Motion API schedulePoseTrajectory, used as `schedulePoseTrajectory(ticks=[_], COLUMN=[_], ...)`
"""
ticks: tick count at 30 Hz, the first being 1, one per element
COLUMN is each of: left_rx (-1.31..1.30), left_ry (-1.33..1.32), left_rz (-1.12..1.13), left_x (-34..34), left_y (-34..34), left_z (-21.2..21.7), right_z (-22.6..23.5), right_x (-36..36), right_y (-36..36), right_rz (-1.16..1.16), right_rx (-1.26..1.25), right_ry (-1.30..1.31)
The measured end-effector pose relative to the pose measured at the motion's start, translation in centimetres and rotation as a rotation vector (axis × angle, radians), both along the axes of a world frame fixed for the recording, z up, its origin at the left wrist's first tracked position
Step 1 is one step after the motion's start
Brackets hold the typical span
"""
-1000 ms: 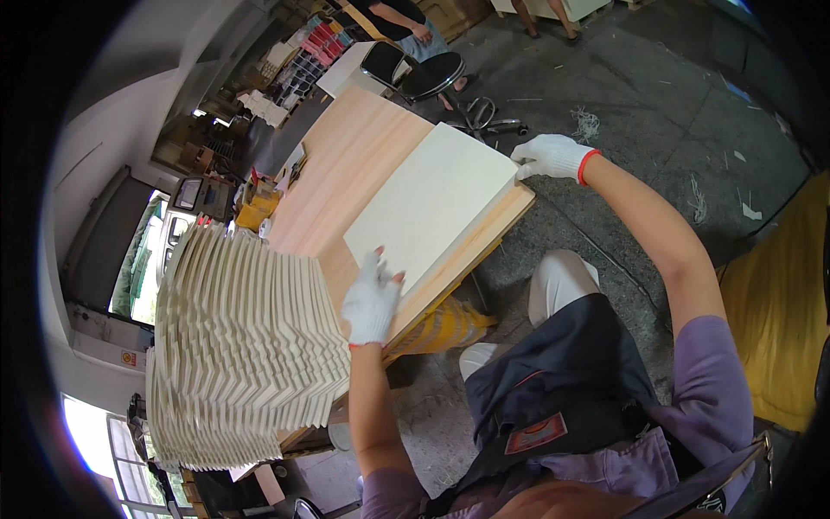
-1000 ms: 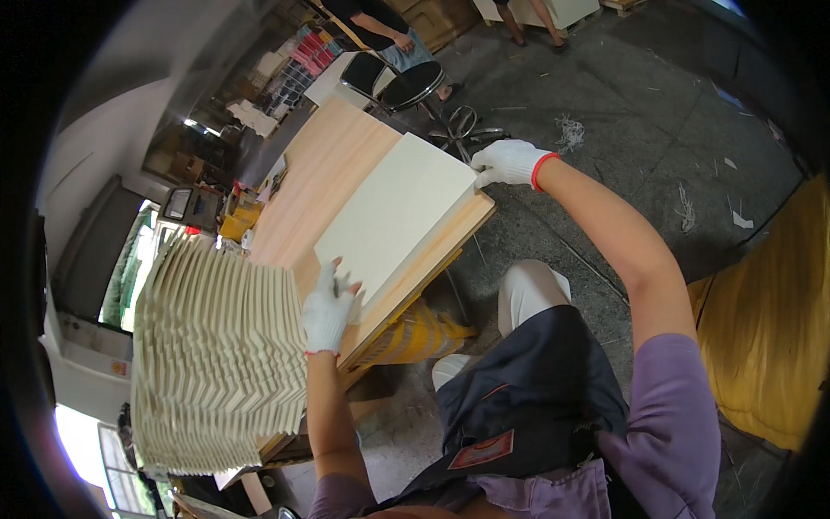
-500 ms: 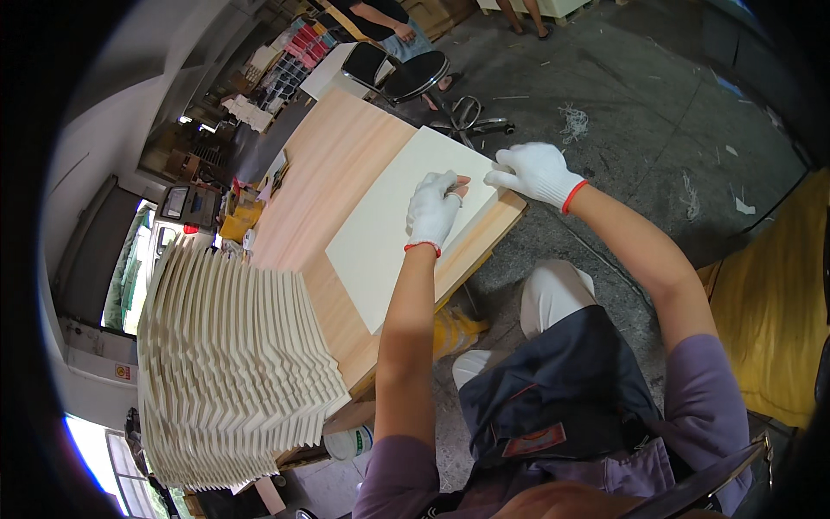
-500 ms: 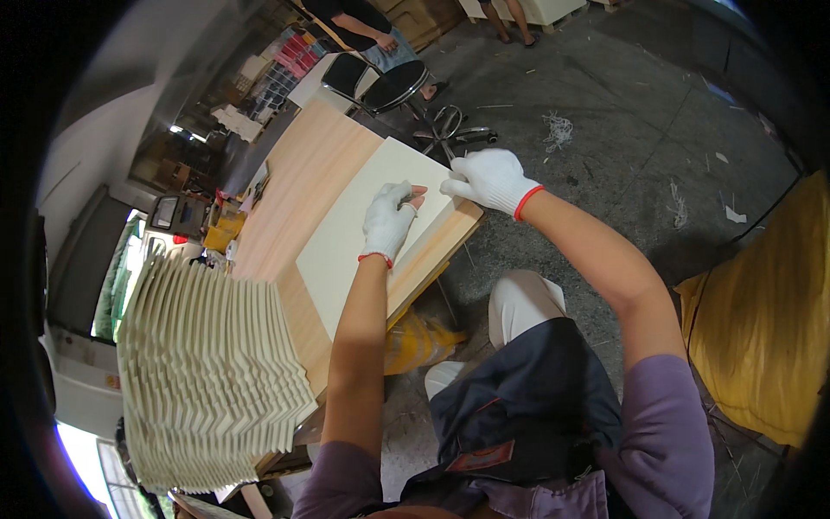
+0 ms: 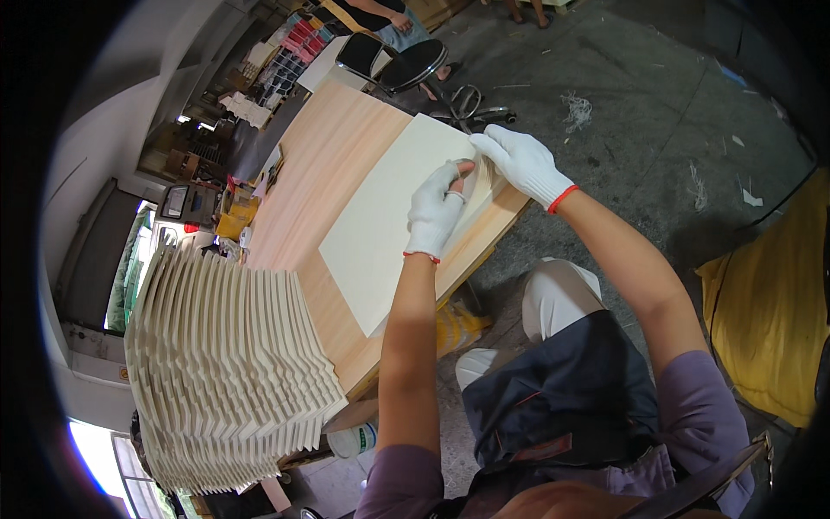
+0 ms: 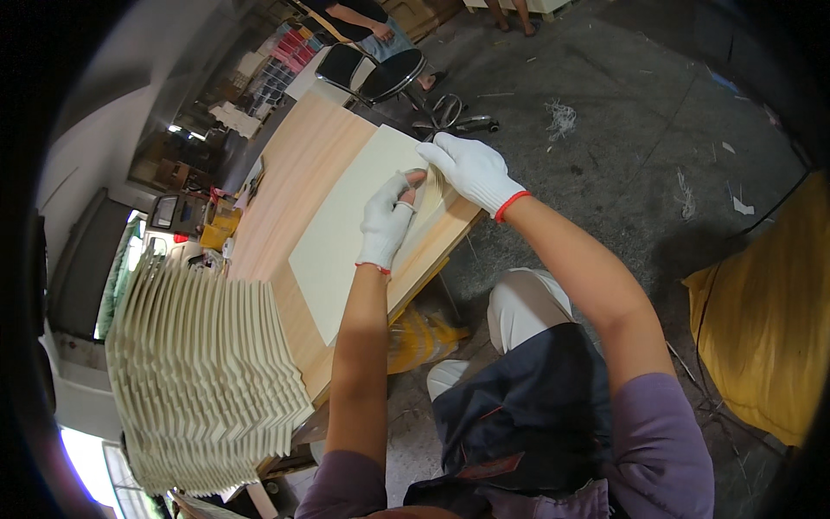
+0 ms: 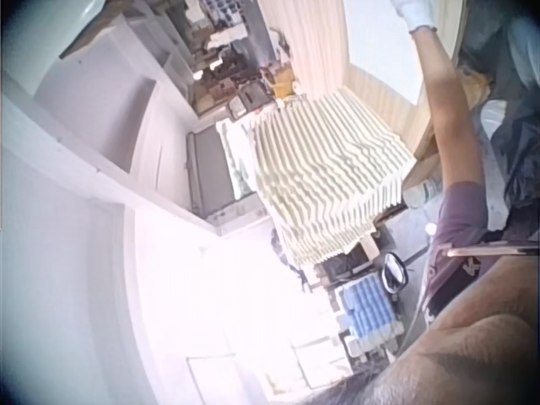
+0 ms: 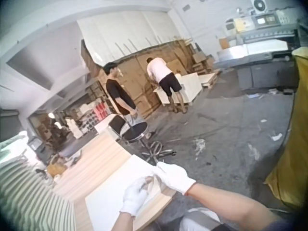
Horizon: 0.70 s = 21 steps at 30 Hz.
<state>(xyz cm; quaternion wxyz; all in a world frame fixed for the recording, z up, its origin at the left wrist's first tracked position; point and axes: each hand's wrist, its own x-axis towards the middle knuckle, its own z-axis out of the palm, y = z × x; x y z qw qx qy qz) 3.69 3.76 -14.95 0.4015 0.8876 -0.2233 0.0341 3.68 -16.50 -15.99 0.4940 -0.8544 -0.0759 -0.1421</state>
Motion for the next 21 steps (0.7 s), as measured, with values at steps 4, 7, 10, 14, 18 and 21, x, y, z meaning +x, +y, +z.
schedulePoseTrajectory(ticks=[4,7,10,14,18,21], left_rx=[-0.072,-0.053,-0.063,-0.2,-0.009,-0.006], left_ry=[0.104,0.028,0.08,0.138,-0.172,-0.058], left_rz=[-0.014,-0.012,-0.008,0.009,0.035,-0.003], left_x=[-0.2,0.0,0.4,-1.1,-1.1,-0.7], left_y=[-0.2,0.4,0.6,-0.5,-0.4,0.0], left_z=[0.3,-0.3,-0.3,0.9,0.7,0.4], right_z=[-2.0,-1.7,-1.7,-2.1,-2.2,-2.3], right_x=[0.7,0.3,0.3,0.5,0.6,0.5], right_y=[-0.1,0.6,0.5,0.2,0.2,0.4], right_rz=[-0.013,-0.004,-0.009,-0.025,-0.03,-0.035], right_rx=[-0.021,0.002,-0.015,-0.066,-0.141,-0.125], right_ry=[-0.133,-0.125,-0.12,-0.118,-0.16,-0.208])
